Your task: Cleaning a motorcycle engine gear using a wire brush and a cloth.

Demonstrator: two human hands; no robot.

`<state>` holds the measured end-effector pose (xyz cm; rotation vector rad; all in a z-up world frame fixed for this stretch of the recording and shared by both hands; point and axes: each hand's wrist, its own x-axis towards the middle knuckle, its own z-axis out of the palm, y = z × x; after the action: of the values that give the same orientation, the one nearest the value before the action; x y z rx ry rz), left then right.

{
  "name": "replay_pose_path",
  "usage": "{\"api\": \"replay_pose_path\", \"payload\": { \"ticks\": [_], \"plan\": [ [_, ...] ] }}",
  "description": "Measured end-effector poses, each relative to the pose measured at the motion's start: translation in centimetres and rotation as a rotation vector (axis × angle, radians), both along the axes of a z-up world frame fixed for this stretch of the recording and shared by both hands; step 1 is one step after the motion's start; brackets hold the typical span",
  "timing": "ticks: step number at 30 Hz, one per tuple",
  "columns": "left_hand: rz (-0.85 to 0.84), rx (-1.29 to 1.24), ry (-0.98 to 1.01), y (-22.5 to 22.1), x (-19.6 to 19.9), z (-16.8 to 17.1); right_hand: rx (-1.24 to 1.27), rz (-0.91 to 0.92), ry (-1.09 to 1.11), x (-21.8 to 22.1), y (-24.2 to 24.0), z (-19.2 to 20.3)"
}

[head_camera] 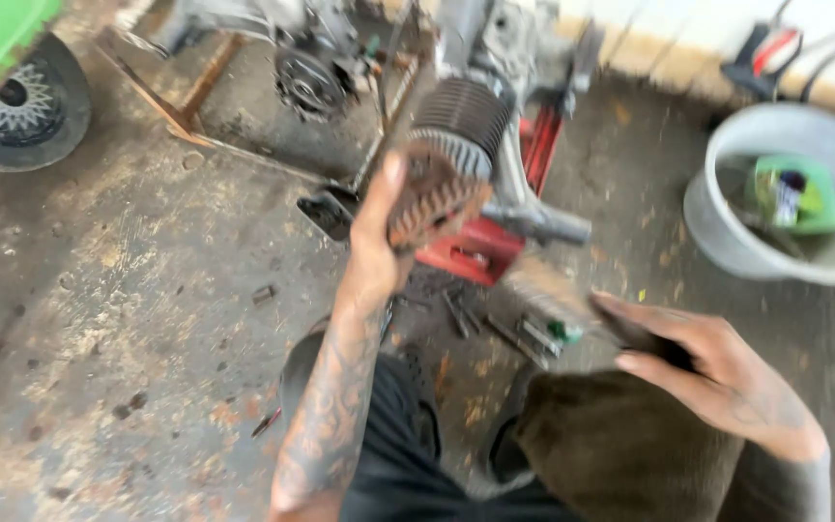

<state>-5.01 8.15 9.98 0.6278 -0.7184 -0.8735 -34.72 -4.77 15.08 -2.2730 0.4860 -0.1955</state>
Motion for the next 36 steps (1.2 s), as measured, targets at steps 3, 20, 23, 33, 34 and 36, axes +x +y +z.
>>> {"api": "replay_pose_path", "payload": {
  "ticks": [3,20,23,33,34,36],
  "plan": [
    [0.013,-0.098,0.196,-0.4,0.8,-4.6,0.171,-0.276,-0.135,-2.1,-4.6,-4.4],
    [-0.009,0.137,0.940,-5.9,-3.6,-12.6,0.294,-0.540,-0.538,10.5,-3.9,-18.3],
    [0.029,0.172,0.945,-6.8,-4.0,-14.8,0.200,-0.576,-0.482,11.3,-3.8,-18.3],
    [0.130,0.444,0.274,-5.8,-6.2,-14.9,0.248,-0.825,-0.341,12.7,-4.5,-17.7],
    [0.129,0.443,0.274,-5.2,-6.3,-14.2,0.247,-0.825,-0.341,12.2,-4.9,-17.5],
    [0.175,0.514,0.200,-4.3,-6.5,-12.5,0.276,-0.496,-0.467,11.0,-5.9,-16.9]
  ]
}}
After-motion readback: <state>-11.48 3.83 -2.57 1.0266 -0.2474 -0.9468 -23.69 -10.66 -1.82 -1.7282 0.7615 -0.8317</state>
